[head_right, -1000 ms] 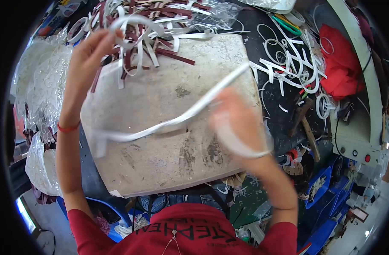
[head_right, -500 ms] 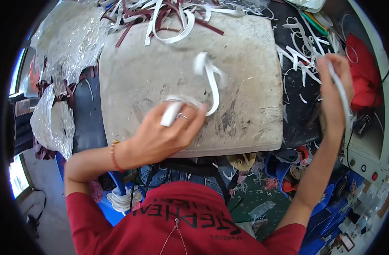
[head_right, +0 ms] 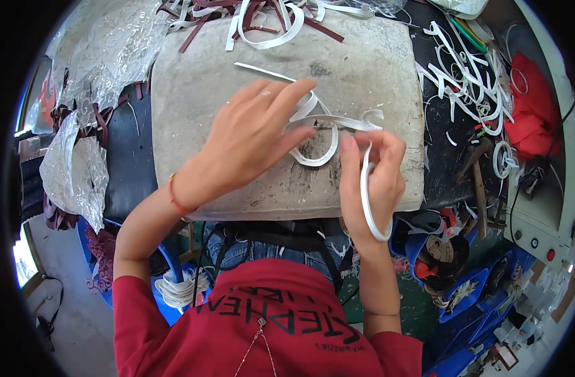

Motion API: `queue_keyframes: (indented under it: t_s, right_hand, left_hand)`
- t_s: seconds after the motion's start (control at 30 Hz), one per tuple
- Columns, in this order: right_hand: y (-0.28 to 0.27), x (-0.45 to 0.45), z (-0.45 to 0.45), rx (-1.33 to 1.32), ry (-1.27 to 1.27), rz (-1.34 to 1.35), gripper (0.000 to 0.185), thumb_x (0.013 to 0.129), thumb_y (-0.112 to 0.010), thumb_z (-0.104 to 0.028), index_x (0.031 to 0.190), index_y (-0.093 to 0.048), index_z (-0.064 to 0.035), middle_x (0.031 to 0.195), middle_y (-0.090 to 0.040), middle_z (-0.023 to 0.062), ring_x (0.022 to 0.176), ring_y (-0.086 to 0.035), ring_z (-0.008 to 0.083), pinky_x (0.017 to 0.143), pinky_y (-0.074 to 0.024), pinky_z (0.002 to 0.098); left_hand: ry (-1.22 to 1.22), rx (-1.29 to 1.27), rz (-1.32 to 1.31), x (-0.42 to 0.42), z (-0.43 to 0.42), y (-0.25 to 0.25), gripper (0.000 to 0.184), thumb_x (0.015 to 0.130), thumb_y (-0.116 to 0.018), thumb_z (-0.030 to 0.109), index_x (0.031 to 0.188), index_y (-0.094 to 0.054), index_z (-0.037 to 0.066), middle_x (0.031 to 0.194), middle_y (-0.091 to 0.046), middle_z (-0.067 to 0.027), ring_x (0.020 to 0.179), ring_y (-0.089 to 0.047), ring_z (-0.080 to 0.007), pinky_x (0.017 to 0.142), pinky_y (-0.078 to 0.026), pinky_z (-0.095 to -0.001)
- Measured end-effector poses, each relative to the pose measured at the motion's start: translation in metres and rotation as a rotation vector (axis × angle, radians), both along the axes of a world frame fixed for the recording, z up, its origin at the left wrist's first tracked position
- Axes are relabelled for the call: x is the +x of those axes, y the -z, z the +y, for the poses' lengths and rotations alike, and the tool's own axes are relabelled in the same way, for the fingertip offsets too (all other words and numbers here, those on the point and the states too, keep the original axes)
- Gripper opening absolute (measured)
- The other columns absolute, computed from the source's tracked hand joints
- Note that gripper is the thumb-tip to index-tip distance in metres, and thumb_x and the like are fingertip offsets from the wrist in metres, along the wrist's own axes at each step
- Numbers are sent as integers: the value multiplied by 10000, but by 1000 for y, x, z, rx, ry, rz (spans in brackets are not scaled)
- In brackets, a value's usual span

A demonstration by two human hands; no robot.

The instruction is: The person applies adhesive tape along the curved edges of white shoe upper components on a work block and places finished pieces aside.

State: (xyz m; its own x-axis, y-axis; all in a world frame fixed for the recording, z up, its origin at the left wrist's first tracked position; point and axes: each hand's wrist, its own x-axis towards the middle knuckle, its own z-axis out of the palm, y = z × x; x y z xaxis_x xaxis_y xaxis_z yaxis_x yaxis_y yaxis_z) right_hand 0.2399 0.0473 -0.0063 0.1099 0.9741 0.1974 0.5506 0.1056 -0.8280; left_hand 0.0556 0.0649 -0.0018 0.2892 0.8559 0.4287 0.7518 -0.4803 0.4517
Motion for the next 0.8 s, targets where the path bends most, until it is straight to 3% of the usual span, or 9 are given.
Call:
queue_keyframes:
  t_s: [0.07, 0.17, 0.27, 0.4, 0.5, 0.57, 0.63, 0.67, 0.8]
  right_hand:
    - [-4, -4, 4, 116, -55, 36, 338, 855, -740, -110, 1085, -504, -34, 944, -650, 116, 759, -586, 141, 687, -464, 274]
    - [-6, -10, -8, 336, -152, -17, 461, 789, -777, -39, 1139, -477, -20, 979, -635, 121, 808, -589, 192, 719, -468, 293]
    - [13, -22, -3, 229, -277, -164, 477, 758, -774, 0, 1139, -486, -17, 957, -620, 127, 804, -588, 235, 716, -481, 328]
    - [18, -29, 3, 79, -283, -160, 358, 785, -694, 47, 1093, -520, -7, 876, -604, 135, 745, -598, 260, 680, -484, 358]
    - [12, -33, 8, 140, -318, -245, 303, 813, -648, 56, 1083, -525, -5, 855, -601, 147, 707, -602, 271, 663, -486, 372]
    - [13, -32, 7, 195, -344, -339, 284, 828, -640, 39, 1084, -527, -5, 851, -599, 155, 709, -607, 288, 668, -490, 387]
    - [6, -40, 8, 61, -262, -140, 287, 829, -653, 15, 1085, -527, -6, 852, -595, 157, 732, -609, 297, 680, -490, 393]
    - [-1, -44, 6, -14, -222, -43, 289, 829, -660, 2, 1085, -527, -6, 852, -593, 158, 743, -611, 302, 687, -489, 396]
    - [1, -65, 2, 113, -447, -246, 312, 845, -666, -32, 1115, -511, -13, 830, -583, 160, 764, -599, 333, 697, -476, 419]
  left_hand:
    - [-18, -172, 24, 10, 7, 1, 434, 810, -712, 89, 1218, -567, 55, 1025, -632, -115, 867, -644, -281, 713, -526, -390]
    - [-177, -120, -276, 5, -13, -7, 404, 843, -682, 40, 1227, -560, 63, 951, -624, -102, 721, -651, -197, 603, -515, -324]
    - [-356, -363, -474, -6, -41, -7, 424, 854, -638, 11, 1255, -502, 23, 920, -585, -146, 664, -621, -267, 591, -516, -348]
    - [-560, -403, -713, -4, -64, 3, 494, 839, -611, -57, 1309, -465, -10, 1109, -543, -183, 705, -629, -237, 600, -504, -340]
    - [-633, -157, -367, -3, -77, 9, 530, 850, -614, -40, 1349, -439, -10, 1279, -477, -189, 896, -646, -190, 729, -522, -308]
    - [-682, 5, -87, -13, -87, 17, 526, 837, -631, -31, 1333, -458, -5, 1323, -437, -208, 941, -626, -229, 792, -511, -351]
    - [-667, 83, 29, -20, -91, 19, 517, 827, -653, -15, 1313, -477, -1, 1322, -442, -212, 962, -610, -261, 830, -498, -380]
    - [-636, 75, 2, -23, -92, 18, 512, 822, -667, -4, 1301, -486, -1, 1300, -467, -207, 961, -604, -273, 836, -491, -387]
    - [-458, -57, -184, -38, -73, 9, 438, 824, -691, 37, 1234, -537, 12, 1183, -568, -164, 977, -580, -283, 844, -463, -377]
